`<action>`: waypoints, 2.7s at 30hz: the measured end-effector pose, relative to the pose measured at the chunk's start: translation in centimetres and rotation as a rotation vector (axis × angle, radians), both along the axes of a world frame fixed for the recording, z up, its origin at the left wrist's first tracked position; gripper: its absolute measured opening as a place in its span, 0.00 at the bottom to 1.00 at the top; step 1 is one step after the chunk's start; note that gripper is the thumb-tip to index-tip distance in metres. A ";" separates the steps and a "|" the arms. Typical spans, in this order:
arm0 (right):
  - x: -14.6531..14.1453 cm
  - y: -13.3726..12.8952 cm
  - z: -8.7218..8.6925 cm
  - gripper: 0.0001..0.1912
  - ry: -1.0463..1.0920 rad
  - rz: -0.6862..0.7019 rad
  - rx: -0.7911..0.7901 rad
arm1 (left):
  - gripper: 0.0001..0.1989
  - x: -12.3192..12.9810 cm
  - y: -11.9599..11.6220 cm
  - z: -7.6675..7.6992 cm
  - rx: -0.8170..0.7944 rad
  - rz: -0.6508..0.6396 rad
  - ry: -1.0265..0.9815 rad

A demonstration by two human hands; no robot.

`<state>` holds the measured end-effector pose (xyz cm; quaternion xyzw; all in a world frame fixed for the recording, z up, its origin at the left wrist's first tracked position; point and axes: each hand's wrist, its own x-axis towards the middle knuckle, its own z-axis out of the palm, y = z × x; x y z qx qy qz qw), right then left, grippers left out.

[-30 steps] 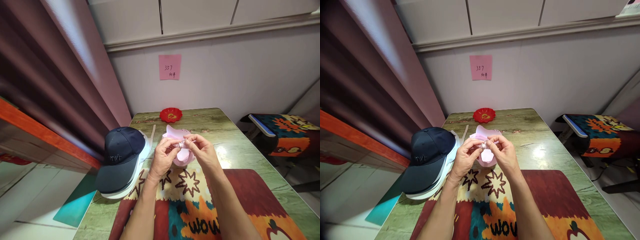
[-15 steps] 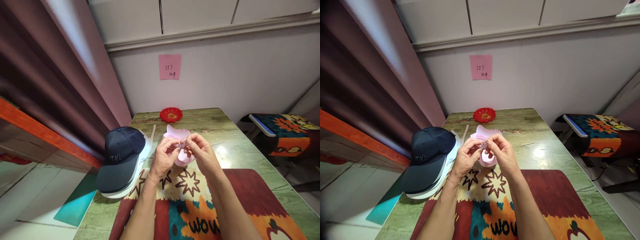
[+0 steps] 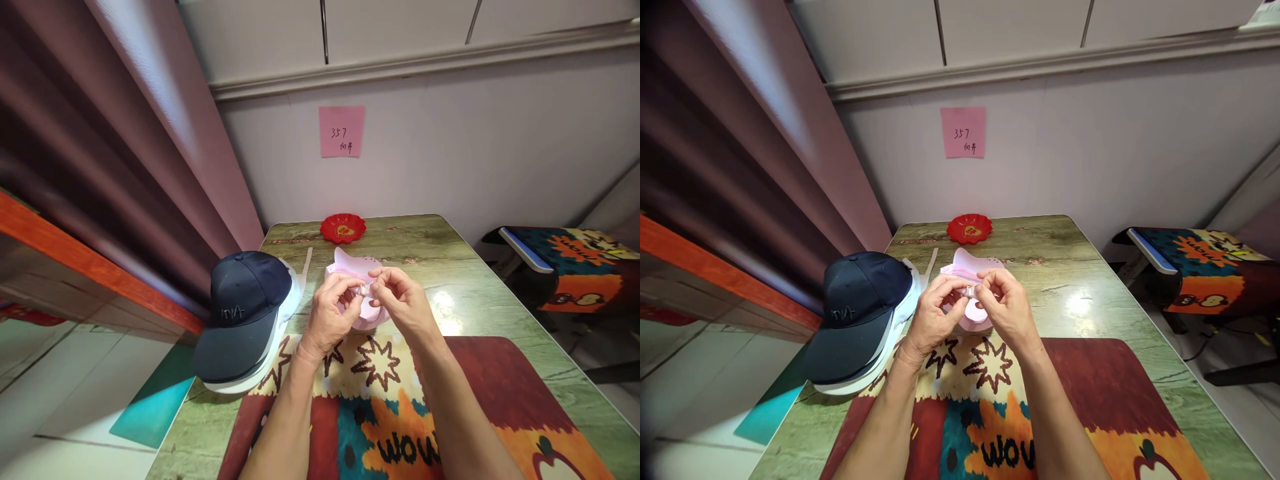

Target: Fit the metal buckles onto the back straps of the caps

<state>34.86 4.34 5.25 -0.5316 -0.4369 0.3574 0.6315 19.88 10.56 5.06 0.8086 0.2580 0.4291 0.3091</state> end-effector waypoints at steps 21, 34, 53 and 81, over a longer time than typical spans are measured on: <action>1.2 -0.1 -0.4 0.16 -0.104 0.030 -0.017 | 0.09 0.1 -0.3 0.3 0.020 -0.037 0.047; 1.8 -0.4 0.0 0.11 -0.177 0.066 -0.094 | 0.09 0.3 -0.4 0.5 0.042 -0.042 0.056; 2.6 -0.6 0.0 0.10 -0.353 0.107 -0.033 | 0.09 0.2 -0.3 0.0 -0.018 -0.113 0.031; 1.4 -0.1 -0.3 0.16 -0.113 0.130 -0.097 | 0.09 1.3 -1.4 0.7 -0.765 0.058 -0.176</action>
